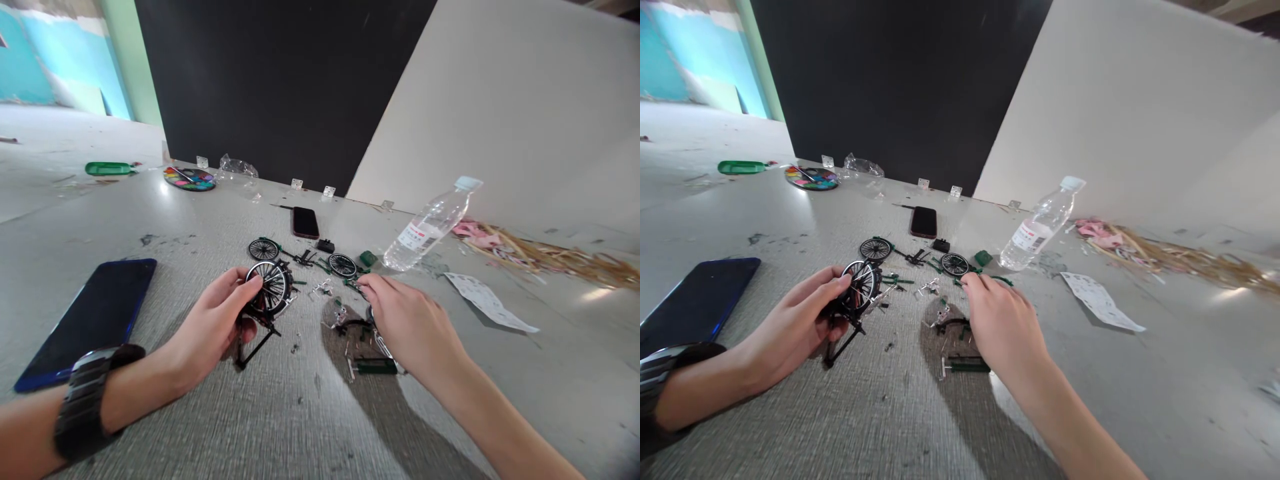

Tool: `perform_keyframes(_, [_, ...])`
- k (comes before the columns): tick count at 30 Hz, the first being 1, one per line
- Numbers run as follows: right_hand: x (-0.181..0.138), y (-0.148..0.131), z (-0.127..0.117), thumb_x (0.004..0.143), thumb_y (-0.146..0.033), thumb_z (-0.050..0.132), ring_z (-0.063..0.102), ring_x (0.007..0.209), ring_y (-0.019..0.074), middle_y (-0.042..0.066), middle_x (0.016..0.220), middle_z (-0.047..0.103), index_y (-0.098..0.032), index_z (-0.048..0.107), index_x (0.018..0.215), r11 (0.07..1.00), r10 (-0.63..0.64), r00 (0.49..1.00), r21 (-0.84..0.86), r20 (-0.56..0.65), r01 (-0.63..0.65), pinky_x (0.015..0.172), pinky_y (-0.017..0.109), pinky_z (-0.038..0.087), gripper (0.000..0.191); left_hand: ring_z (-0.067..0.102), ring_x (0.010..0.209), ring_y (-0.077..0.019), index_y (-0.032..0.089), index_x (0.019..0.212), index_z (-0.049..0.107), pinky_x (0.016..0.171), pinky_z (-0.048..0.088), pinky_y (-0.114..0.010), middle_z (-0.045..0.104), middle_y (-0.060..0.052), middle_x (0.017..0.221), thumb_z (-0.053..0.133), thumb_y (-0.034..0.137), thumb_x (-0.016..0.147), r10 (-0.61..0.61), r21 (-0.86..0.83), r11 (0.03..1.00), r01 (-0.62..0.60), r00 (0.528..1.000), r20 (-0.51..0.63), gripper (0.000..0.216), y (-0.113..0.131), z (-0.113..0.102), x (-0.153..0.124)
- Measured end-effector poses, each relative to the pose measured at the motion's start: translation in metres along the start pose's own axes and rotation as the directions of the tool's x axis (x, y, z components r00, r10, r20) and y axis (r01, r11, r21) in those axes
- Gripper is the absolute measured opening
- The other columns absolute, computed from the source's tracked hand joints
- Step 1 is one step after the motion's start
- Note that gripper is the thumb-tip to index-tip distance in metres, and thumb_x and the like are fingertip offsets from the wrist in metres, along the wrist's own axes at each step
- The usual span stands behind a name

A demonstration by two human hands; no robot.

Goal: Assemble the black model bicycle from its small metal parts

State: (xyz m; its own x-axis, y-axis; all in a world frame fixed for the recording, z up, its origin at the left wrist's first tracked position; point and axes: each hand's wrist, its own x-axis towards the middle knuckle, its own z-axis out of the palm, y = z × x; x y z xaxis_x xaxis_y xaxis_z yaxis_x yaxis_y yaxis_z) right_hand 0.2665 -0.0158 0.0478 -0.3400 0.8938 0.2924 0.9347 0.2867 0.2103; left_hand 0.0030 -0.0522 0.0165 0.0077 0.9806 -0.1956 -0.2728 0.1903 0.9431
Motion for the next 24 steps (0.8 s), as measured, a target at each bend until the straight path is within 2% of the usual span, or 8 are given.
perform_keyframes(3, [0.0, 0.001, -0.004, 0.094, -0.011, 0.043, 0.066, 0.075, 0.0239, 0.005, 0.091, 0.073, -0.02, 0.061, 0.114, 0.999, -0.024, 0.999, -0.025, 0.049, 0.025, 0.056, 0.032, 0.035, 0.028, 0.049, 0.052, -0.0055, 0.023, 0.09, 0.056, 0.048, 0.037, -0.02, 0.054, 0.004, 0.079, 0.064, 0.048, 0.088, -0.015, -0.007, 1.0, 0.015, 1.0, -0.011, 0.027, 0.0, 0.001, -0.001])
perform_keyframes(5, [-0.001, 0.0, -0.004, 0.094, -0.009, 0.042, 0.067, 0.077, 0.0237, 0.005, 0.093, 0.072, -0.021, 0.062, 0.112, 0.999, -0.019, 0.995, -0.034, 0.094, 0.023, 0.058, 0.032, 0.037, 0.03, 0.048, 0.052, -0.0055, 0.023, 0.089, 0.056, 0.048, 0.037, -0.021, 0.053, 0.004, 0.078, 0.064, 0.048, 0.088, -0.014, -0.005, 1.0, 0.014, 1.0, -0.009, 0.026, 0.0, 0.002, -0.001])
perform_keyframes(8, [0.0, -0.002, 0.0, 0.098, -0.018, 0.042, 0.068, 0.078, 0.0237, 0.006, 0.092, 0.07, -0.021, 0.066, 0.099, 0.999, 0.028, 0.982, -0.051, 0.186, -0.019, 0.06, 0.032, 0.039, 0.024, 0.048, 0.052, -0.0056, 0.023, 0.088, 0.056, 0.049, 0.038, -0.021, 0.052, 0.004, 0.077, 0.063, 0.048, 0.089, 0.009, 0.008, 1.0, -0.009, 1.0, 0.007, 0.027, -0.001, 0.001, 0.0])
perform_keyframes(11, [0.001, -0.001, 0.005, 0.099, -0.026, 0.046, 0.068, 0.08, 0.0251, 0.006, 0.093, 0.07, -0.022, 0.066, 0.098, 0.996, 0.066, 0.968, -0.069, 0.24, -0.051, 0.059, 0.032, 0.038, 0.02, 0.048, 0.051, -0.0055, 0.023, 0.088, 0.056, 0.049, 0.038, -0.022, 0.052, 0.005, 0.077, 0.063, 0.049, 0.09, 0.018, 0.017, 1.0, -0.018, 1.0, 0.02, 0.027, -0.001, 0.0, 0.001])
perform_keyframes(16, [0.005, 0.002, 0.012, 0.099, -0.026, 0.047, 0.068, 0.078, 0.0235, 0.003, 0.09, 0.069, -0.023, 0.062, 0.095, 0.996, 0.087, 0.969, -0.046, 0.232, -0.078, 0.056, 0.03, 0.034, 0.016, 0.049, 0.051, -0.0051, 0.023, 0.088, 0.055, 0.046, 0.034, -0.02, 0.053, 0.005, 0.078, 0.063, 0.05, 0.089, -0.003, 0.024, 1.0, 0.003, 1.0, 0.023, 0.028, -0.001, 0.0, 0.0])
perform_keyframes(24, [0.006, 0.002, 0.019, 0.097, -0.02, 0.047, 0.068, 0.071, 0.0236, 0.006, 0.087, 0.071, -0.018, 0.062, 0.091, 0.997, 0.006, 0.982, -0.078, 0.187, 0.009, 0.055, 0.03, 0.034, 0.015, 0.049, 0.052, -0.0059, 0.024, 0.09, 0.055, 0.047, 0.035, -0.021, 0.054, 0.004, 0.081, 0.063, 0.051, 0.089, -0.004, 0.042, 0.999, 0.003, 1.0, 0.029, 0.029, -0.001, -0.001, 0.0])
